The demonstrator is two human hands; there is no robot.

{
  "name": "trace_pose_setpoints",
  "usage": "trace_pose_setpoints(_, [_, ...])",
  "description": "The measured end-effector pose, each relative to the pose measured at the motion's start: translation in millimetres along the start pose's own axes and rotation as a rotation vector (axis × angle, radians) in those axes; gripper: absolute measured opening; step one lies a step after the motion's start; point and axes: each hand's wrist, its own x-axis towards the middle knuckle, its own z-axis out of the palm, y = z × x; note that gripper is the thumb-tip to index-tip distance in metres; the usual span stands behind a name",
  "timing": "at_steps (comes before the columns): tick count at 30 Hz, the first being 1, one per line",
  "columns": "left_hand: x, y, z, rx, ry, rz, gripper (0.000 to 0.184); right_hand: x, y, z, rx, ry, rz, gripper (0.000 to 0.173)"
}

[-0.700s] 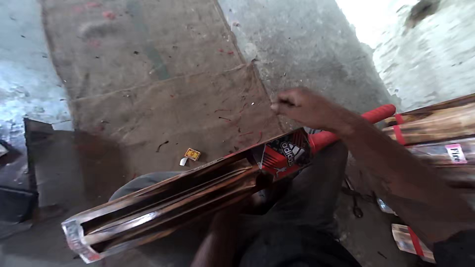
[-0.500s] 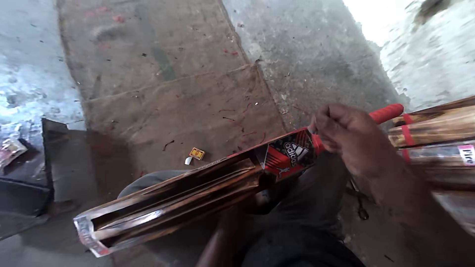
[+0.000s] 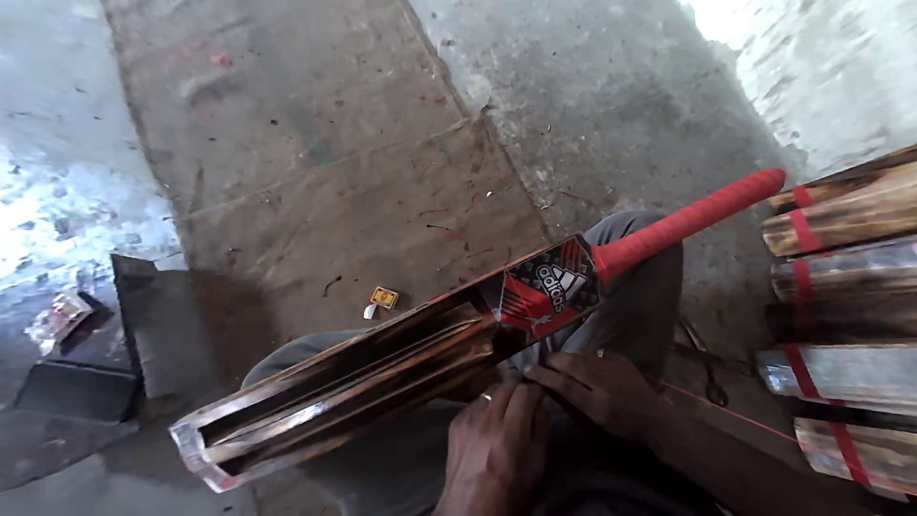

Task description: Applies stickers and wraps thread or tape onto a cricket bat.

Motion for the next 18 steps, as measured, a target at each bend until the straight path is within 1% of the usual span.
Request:
trace_pose_setpoints(2, [1.5, 4.8, -14.3, 0.009, 0.122, 0.03, 0.02, 7.3, 3.5, -4.0, 0.027, 0.055, -0.045, 0.03])
trace_pose_setpoints(3, [0.9, 6.7, -22.5, 0.033, 0.212, 0.043, 0.023, 12.8, 4.1, -9.9, 0.053, 0.083, -0.055, 0.026])
trace_pose_setpoints(4, [0.7, 7.1, -30.9, 0.095, 0.29, 0.054, 0.036, 18.9, 4.1, -16.6, 0.093, 0.113, -0.062, 0.023])
trace_pose_setpoints(5, [3.1, 3.9, -38.1, 0.207, 0.327, 0.058, 0.05, 25.5, 3.8, -24.0, 0.143, 0.128, -0.061, 0.021])
trace_pose_setpoints(6, [8.3, -4.0, -42.7, 0.359, 0.315, 0.043, 0.06, 33.0, 3.7, -32.2, 0.195, 0.136, -0.06, 0.02])
trace_pose_setpoints(8, [19.7, -24.2, -48.7, 0.603, 0.171, -0.03, 0.071, 50.7, 3.1, -46.8, 0.312, 0.174, -0.077, 0.019])
trace_pose_setpoints(9, [25.5, -31.0, -55.2, 0.651, 0.107, -0.051, 0.073, 61.0, 4.3, -53.4, 0.361, 0.19, -0.087, 0.02])
trace_pose_setpoints(10, [32.1, -34.2, -66.5, 0.661, 0.067, -0.035, 0.071, 72.7, 6.1, -61.6, 0.395, 0.195, -0.088, 0.022])
trace_pose_setpoints(12, [43.3, -33.3, -92.8, 0.569, -0.03, 0.027, 0.067, 95.4, 5.5, -85.0, 0.444, 0.181, -0.031, 0.024])
trace_pose_setpoints(13, [47.2, -33.4, -103.1, 0.497, -0.096, 0.035, 0.065, 106.9, 4.5, -96.5, 0.469, 0.142, 0.013, 0.024])
trace_pose_setpoints(15, [58.3, -41.1, -113.7, 0.302, -0.243, -0.003, 0.063, 131.2, 10.0, -111.8, 0.521, -0.011, 0.119, 0.025])
trace_pose_setpoints(16, [64.9, -48.4, -114.3, 0.181, -0.309, -0.046, 0.064, 141.9, 14.9, -112.7, 0.555, -0.091, 0.176, 0.026])
trace_pose_setpoints(17, [70.9, -53.9, -113.5, 0.079, -0.335, -0.086, 0.062, 151.9, 20.1, -110.5, 0.593, -0.146, 0.227, 0.026])
trace_pose_setpoints(18, [76.4, -55.6, -113.0, 0.006, -0.31, -0.082, 0.059, 160.7, 24.4, -109.0, 0.636, -0.176, 0.263, 0.027])
